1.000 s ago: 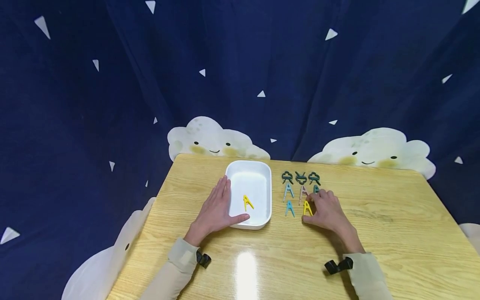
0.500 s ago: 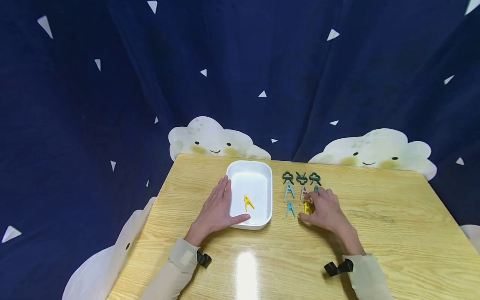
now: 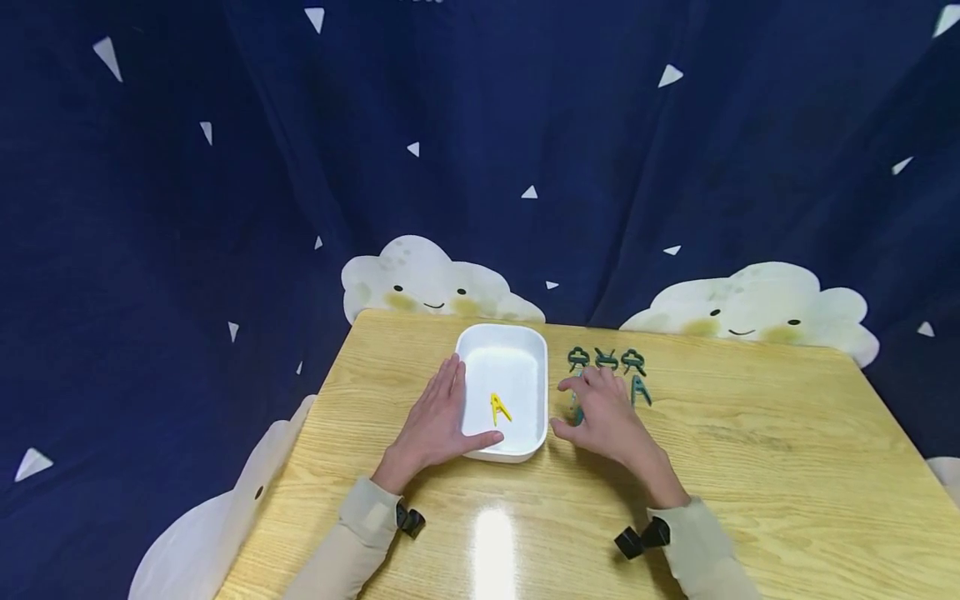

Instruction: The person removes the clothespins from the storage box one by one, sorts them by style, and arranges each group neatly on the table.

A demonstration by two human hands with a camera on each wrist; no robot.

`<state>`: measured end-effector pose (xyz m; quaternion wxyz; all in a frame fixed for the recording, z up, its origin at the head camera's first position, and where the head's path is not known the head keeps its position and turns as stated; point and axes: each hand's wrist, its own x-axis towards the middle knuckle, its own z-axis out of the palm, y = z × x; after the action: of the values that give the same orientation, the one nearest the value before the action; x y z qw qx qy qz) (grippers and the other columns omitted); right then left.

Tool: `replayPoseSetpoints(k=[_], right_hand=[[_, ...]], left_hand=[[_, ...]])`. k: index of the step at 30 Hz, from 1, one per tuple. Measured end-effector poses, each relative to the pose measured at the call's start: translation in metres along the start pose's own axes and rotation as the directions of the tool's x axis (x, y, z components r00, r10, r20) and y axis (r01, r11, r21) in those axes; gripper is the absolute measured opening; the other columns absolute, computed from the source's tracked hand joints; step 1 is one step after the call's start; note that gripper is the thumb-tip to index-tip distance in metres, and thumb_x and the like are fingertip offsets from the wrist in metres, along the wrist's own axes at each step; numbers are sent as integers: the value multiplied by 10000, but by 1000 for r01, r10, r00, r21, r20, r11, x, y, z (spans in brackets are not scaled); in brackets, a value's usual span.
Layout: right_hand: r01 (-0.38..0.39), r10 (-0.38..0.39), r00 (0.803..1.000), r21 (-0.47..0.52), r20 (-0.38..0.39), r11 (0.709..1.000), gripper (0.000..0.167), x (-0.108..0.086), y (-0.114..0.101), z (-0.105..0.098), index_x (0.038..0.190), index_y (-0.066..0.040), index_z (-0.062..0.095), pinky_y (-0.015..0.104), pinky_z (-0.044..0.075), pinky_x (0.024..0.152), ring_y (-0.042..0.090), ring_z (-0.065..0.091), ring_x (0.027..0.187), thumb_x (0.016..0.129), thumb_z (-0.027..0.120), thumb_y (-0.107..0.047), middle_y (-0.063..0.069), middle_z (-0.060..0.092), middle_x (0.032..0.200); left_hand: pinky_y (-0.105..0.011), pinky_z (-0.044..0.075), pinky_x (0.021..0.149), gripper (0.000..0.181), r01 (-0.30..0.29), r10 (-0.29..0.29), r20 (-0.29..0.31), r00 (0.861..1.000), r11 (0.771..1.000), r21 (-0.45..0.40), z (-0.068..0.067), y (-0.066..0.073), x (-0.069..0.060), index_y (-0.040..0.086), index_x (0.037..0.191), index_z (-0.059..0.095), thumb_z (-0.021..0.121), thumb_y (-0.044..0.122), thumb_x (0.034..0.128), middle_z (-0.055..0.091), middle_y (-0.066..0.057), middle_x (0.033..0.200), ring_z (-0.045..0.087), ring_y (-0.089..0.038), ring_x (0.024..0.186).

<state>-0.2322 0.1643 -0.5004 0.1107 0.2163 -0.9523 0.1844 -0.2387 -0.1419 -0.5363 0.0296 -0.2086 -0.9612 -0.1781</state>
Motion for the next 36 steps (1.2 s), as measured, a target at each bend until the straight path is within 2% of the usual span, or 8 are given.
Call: replayPoseSetpoints(k=[7, 14, 17, 23, 26, 33, 34, 36], right_hand=[[56, -56, 998, -29, 15, 998, 566, 16, -20, 11, 1153, -62, 765, 370, 318, 765, 241, 406, 895, 746, 881, -437, 19, 535, 937], [146, -145, 989, -24, 30, 989, 576, 33, -35, 27, 1165, -39, 758, 378, 342, 770, 247, 412, 881, 752, 858, -427, 30, 542, 927], [161, -159, 985, -25, 66, 987, 602, 42, -39, 35, 1192, -37, 749, 386, 364, 804, 253, 421, 913, 756, 869, -434, 38, 546, 950], [157, -141, 970, -65, 199, 986, 687, 54, -43, 52, 1264, -51, 722, 380, 393, 840, 241, 423, 965, 747, 887, -474, 44, 551, 1021], [174, -146, 961, -105, 235, 979, 678, 57, -42, 59, 1235, -65, 732, 373, 374, 828, 227, 403, 944, 744, 884, -507, 25, 525, 994], [231, -185, 956, -194, 227, 953, 446, 62, -41, 68, 957, -159, 710, 364, 347, 782, 235, 380, 875, 756, 848, -532, 2, 456, 870], [234, -188, 956, -196, 226, 952, 442, 63, -42, 69, 961, -161, 707, 368, 352, 784, 238, 384, 875, 759, 848, -528, 7, 459, 869], [233, -185, 955, -200, 232, 952, 482, 64, -43, 69, 1062, -161, 721, 375, 364, 804, 243, 393, 896, 774, 839, -528, 18, 476, 902]], left_hand=[[-427, 131, 1306, 1380, 1, -1, 12, 1000, 1000, 6, 2, 1, 1, -28, 1654, 80, 491, 958, 780, 1, -178, 1750, 15, -281, 1623], [-435, 147, 1305, 1378, -4, 4, 11, 1000, 1000, 6, 5, 1, -1, -31, 1652, 93, 478, 964, 780, -6, -170, 1751, 22, -282, 1623], [-437, 145, 1305, 1373, -5, 5, 9, 1000, 1000, 2, 6, 1, -1, -28, 1653, 88, 478, 961, 784, -10, -168, 1751, 14, -279, 1624], [-433, 136, 1304, 1374, -18, 18, 7, 1000, 1000, 4, 9, 1, -1, -26, 1655, 67, 468, 961, 787, -3, -179, 1750, 18, -288, 1623], [-435, 143, 1302, 1377, -24, 23, 5, 1000, 1000, 5, 9, 2, -1, -28, 1655, 67, 461, 965, 786, 5, -185, 1749, 32, -298, 1623], [-423, 133, 1301, 1372, -23, 24, -4, 1000, 1000, 13, 4, 0, 0, -23, 1656, 60, 456, 965, 789, -7, -175, 1750, 45, -308, 1622], [-424, 137, 1301, 1372, -24, 24, -10, 1000, 1000, 13, 3, 0, 0, -24, 1656, 64, 457, 964, 789, -1, -177, 1750, 56, -314, 1621], [-420, 136, 1302, 1374, -20, 21, -16, 1000, 1000, 11, 2, -1, 0, -26, 1656, 69, 459, 965, 787, 9, -179, 1749, 59, -316, 1621]])
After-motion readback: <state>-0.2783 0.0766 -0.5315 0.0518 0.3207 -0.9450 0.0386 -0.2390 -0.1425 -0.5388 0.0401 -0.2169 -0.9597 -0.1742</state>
